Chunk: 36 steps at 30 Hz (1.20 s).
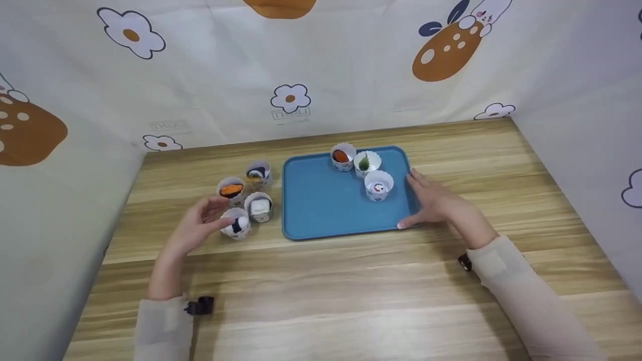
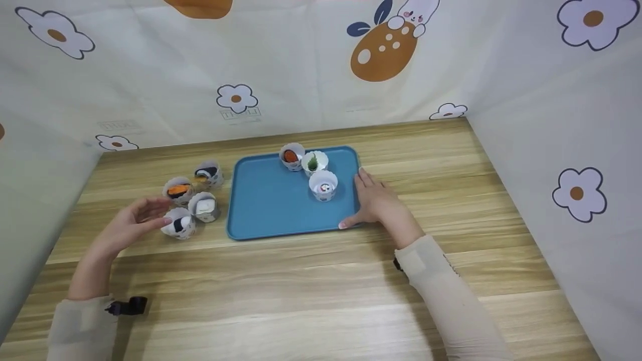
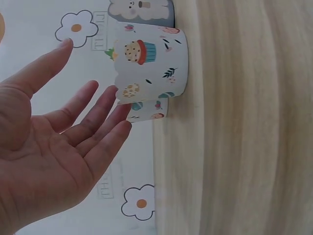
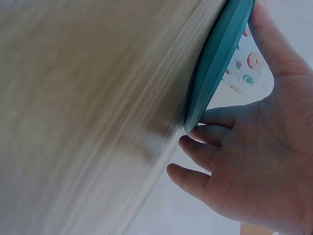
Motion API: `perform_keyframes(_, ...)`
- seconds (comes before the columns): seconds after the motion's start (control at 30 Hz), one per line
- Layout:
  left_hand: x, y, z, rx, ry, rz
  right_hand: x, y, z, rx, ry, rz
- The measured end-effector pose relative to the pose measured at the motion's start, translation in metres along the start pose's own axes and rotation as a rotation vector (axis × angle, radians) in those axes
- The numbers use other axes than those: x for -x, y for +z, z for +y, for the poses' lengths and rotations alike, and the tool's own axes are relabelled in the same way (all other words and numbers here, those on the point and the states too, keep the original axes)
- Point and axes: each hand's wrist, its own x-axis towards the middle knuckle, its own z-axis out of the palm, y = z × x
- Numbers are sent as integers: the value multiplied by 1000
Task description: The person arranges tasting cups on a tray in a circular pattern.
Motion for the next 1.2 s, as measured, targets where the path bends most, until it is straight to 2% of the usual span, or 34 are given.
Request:
perform_keyframes(0.37,-4,3,-10,-30,-4,-81,-2,1,2,7,-15,2)
perform_keyframes(0.67,-3,6,-13,-88,-41,-90,-2,1,2,10,-18,8)
perform_keyframes(1.0,-3,9,-18,-76,-22,-108,-1,1,1,10,-26,15)
perform_keyframes(1.2,-2,10,-22,-97,27,-106,-2,2,1,-1,-35,17)
